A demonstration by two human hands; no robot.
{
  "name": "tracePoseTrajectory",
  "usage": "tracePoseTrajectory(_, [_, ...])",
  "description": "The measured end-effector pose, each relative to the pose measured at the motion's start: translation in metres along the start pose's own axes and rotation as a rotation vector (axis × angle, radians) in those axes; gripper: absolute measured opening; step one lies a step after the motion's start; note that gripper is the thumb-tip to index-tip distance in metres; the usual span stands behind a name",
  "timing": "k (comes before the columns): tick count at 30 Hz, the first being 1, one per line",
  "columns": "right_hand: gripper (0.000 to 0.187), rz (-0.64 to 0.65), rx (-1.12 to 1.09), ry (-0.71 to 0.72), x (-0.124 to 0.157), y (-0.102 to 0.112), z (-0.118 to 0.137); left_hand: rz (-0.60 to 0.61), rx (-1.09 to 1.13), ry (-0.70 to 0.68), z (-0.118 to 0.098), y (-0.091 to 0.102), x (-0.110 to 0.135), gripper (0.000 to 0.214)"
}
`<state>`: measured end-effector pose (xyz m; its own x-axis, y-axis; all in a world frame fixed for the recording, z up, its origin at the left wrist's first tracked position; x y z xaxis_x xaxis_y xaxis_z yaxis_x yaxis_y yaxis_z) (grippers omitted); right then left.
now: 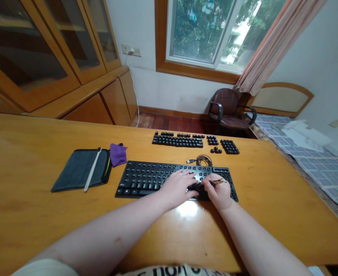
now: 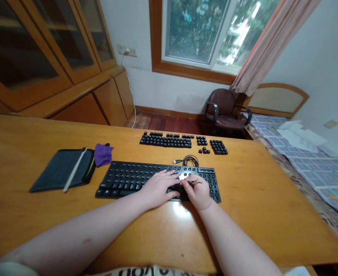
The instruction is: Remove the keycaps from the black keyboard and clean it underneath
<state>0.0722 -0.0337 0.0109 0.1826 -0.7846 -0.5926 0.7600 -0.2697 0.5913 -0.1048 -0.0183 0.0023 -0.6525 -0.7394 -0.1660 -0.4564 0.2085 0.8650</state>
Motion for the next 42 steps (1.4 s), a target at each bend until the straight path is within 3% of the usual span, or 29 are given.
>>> tracePoseTrajectory(11, [0.031,-0.003,-0.104,-0.131,0.001,0.001,-0.006,-0.082,0.105,0.041,0.006,-0.002,0.000,0.026])
tracePoseTrajectory(15, [0.036,-0.148,-0.230,-0.286,0.004,0.000,-0.019,-0.110,0.153,0.039,0.007,0.001,-0.003,0.022])
tracePoseTrajectory(19, [0.035,-0.295,-0.333,-0.363,0.007,-0.001,-0.027,-0.131,0.217,0.131,0.004,0.008,-0.004,0.022])
tracePoseTrajectory(23, [0.036,-0.263,-0.423,-0.400,0.006,-0.002,-0.028,-0.142,0.273,0.207,0.002,0.013,-0.004,0.018])
tracePoseTrajectory(30, [0.047,-0.252,-0.646,-0.596,0.007,-0.012,-0.038,-0.128,0.301,0.197,0.004,0.013,-0.003,0.018])
tracePoseTrajectory(38, [0.044,-0.378,-0.706,-0.600,-0.005,-0.005,-0.040,-0.203,0.436,0.241,0.008,0.013,-0.004,0.017])
tracePoseTrajectory(42, [0.035,-0.366,-0.425,-0.415,-0.005,0.005,-0.035,-0.232,0.476,0.277,0.009,0.013,-0.005,0.017])
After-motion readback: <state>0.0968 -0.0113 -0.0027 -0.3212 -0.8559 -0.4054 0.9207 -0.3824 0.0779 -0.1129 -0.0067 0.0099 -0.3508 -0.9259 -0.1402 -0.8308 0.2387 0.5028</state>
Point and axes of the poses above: each hand's wrist, its own x-axis away from the middle knuckle, its own y-axis out of the back of the hand, z = x × y, the point moved 1 cm from there along -x, towards the middle knuckle, and after that the axes turned 1 degree about -z, right-handed, at the moved point
